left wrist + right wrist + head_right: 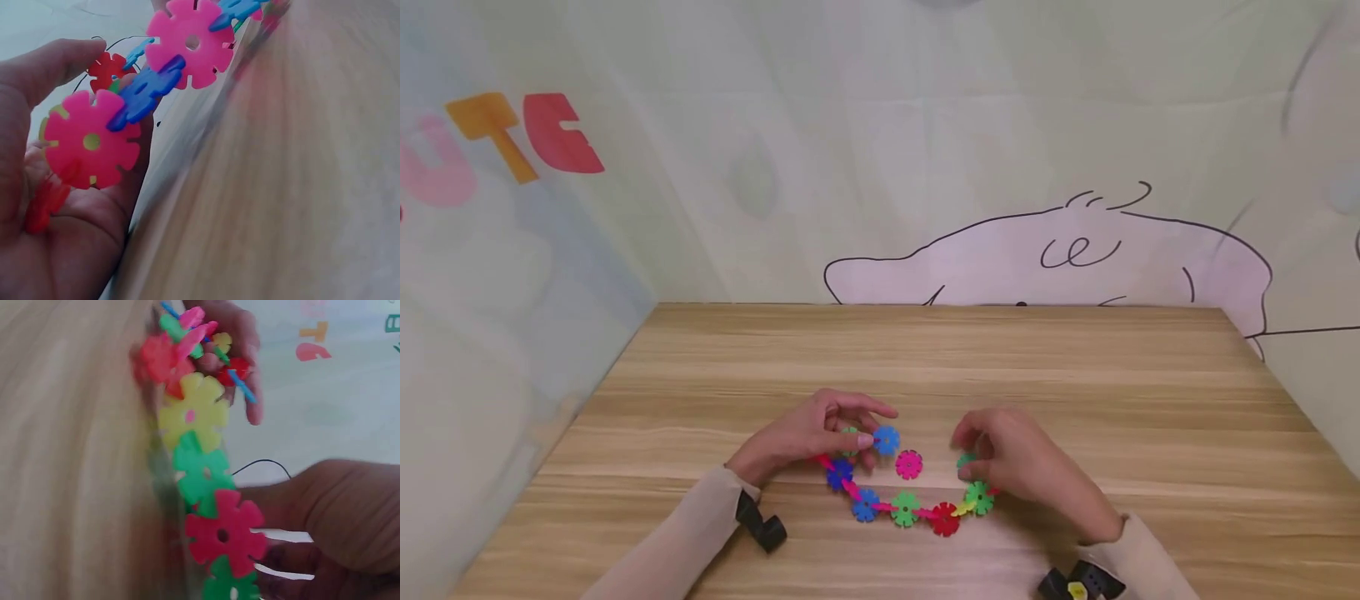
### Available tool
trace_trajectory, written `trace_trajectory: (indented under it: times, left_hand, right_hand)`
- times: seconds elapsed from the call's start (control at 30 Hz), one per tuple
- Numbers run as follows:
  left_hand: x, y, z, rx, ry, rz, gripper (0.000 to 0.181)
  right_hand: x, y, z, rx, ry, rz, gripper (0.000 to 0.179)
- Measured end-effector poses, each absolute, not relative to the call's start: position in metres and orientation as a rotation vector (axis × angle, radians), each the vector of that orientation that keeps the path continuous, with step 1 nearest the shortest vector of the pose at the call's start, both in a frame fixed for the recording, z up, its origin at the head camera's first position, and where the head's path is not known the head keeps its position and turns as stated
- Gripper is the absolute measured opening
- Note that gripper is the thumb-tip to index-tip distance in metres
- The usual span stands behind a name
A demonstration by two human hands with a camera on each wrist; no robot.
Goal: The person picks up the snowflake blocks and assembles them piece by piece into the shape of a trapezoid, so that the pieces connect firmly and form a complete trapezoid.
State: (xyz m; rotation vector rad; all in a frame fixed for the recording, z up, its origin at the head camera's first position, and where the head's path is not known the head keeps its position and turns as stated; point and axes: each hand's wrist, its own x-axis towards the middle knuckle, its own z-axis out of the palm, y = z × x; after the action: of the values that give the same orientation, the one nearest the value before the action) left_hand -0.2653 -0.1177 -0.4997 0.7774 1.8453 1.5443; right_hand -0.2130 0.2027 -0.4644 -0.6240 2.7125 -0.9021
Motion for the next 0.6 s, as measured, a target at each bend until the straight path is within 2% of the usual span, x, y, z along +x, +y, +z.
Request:
trace_trajectory:
  times: [0.27, 0.6]
  left_hand:
    - [-0.266, -0.119, -0.501, 0.78, 1.813, 1.572, 0.045]
    - [-0.267, -0.119, -0.504, 0.785, 1.863, 1.566, 0.04]
  right_hand:
    - [-0.212, 0.201, -0.471, -0.744, 2.714, -0.907, 0.027]
    - [-0.215, 0.198, -0.474, -0.626, 2.716, -1.119, 0.023]
